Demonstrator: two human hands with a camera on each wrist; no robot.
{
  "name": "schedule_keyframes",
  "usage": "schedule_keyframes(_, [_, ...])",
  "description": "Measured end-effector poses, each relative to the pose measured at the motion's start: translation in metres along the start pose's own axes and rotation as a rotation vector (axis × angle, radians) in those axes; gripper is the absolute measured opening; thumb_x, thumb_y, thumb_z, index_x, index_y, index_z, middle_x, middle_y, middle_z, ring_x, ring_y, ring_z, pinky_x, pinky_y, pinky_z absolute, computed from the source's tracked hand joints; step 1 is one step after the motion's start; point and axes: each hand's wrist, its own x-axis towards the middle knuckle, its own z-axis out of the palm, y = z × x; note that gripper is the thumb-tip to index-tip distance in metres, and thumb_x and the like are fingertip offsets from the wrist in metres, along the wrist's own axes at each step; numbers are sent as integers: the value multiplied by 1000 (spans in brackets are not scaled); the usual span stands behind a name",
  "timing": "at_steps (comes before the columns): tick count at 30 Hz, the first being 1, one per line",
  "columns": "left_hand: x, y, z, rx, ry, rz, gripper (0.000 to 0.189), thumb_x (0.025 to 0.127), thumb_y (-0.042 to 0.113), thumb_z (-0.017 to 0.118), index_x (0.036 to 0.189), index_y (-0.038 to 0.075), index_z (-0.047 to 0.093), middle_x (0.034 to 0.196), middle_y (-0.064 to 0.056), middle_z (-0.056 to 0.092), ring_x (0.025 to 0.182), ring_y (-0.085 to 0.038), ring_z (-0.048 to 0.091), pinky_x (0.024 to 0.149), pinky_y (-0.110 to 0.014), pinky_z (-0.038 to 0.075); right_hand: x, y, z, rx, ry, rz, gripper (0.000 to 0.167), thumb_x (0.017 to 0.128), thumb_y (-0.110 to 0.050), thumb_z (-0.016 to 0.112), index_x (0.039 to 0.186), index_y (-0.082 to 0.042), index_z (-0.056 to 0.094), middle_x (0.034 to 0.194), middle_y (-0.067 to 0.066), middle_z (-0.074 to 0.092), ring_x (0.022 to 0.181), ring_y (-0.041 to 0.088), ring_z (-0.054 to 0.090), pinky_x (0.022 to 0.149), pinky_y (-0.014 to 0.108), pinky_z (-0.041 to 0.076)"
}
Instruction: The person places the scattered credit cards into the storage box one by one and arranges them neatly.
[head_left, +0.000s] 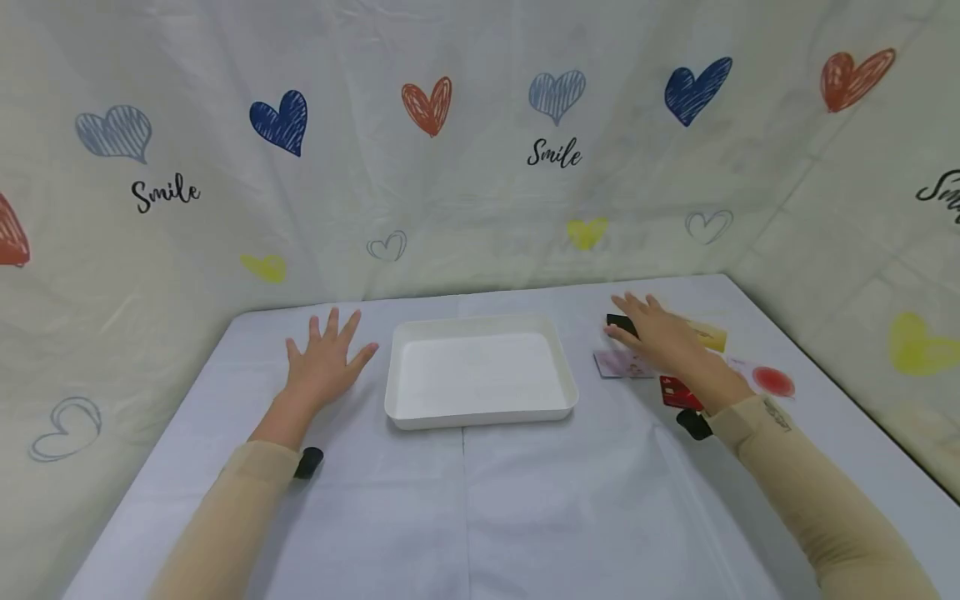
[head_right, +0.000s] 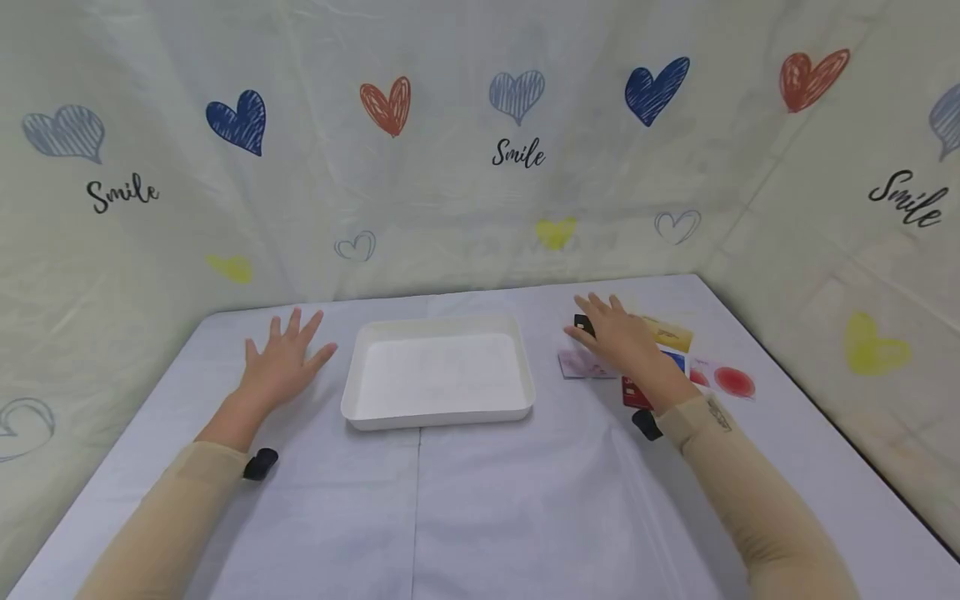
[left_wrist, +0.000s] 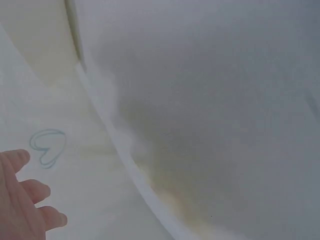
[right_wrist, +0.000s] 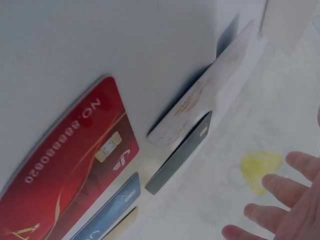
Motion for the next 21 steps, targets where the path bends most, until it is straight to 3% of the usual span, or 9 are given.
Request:
schedule_keyframes(4, [-3, 5, 0, 16, -6, 18, 82, 105, 64, 37, 166, 16, 12, 169, -24, 1, 151, -53, -4, 108, -81, -3, -6, -1, 1, 22, -23, 18, 77, 108, -57, 39, 161, -3, 28, 157, 36, 31, 143, 57, 28, 107, 75, 28])
schedule_keyframes(7, [-6, 9, 0, 25, -19, 30, 82, 105, 63, 38, 166, 15, 12, 169, -23, 1, 151, -53, -2, 109, -80, -2, -10, -1, 2, 25, -36, 25, 75, 107, -57, 40, 160, -4, 30, 150, 37, 40, 133, 57, 43, 100, 72, 38])
schedule_keyframes(11, [-9, 11, 1, 8, -37, 50, 82, 105, 64, 36, 167, 16, 12, 170, -21, 2, 152, -51, -2, 110, -79, -2, -13, -1, 3, 26, -32, 12, 67, 108, -47, 47, 158, -4, 35, 143, 35, 50, 120, 55, 56, 88, 66, 49])
schedule_keyframes(18, [-14, 13, 0, -15, -74, 103, 78, 106, 61, 37, 166, 17, 14, 170, -18, 6, 153, -50, 1, 110, -79, 1, -17, 5, 4, 120, -14, -13, 56, 110, -37, 48, 156, -6, 41, 142, 33, 53, 111, 46, 63, 91, 65, 48])
schedule_keyframes(21, [-16, 14, 1, -5, -88, 134, 79, 106, 62, 37, 167, 17, 14, 170, -16, 9, 153, -49, 4, 111, -78, 2, -18, 10, 5, 184, -17, -18, 54, 111, -36, 47, 155, -5, 42, 141, 30, 56, 117, 46, 60, 96, 66, 45])
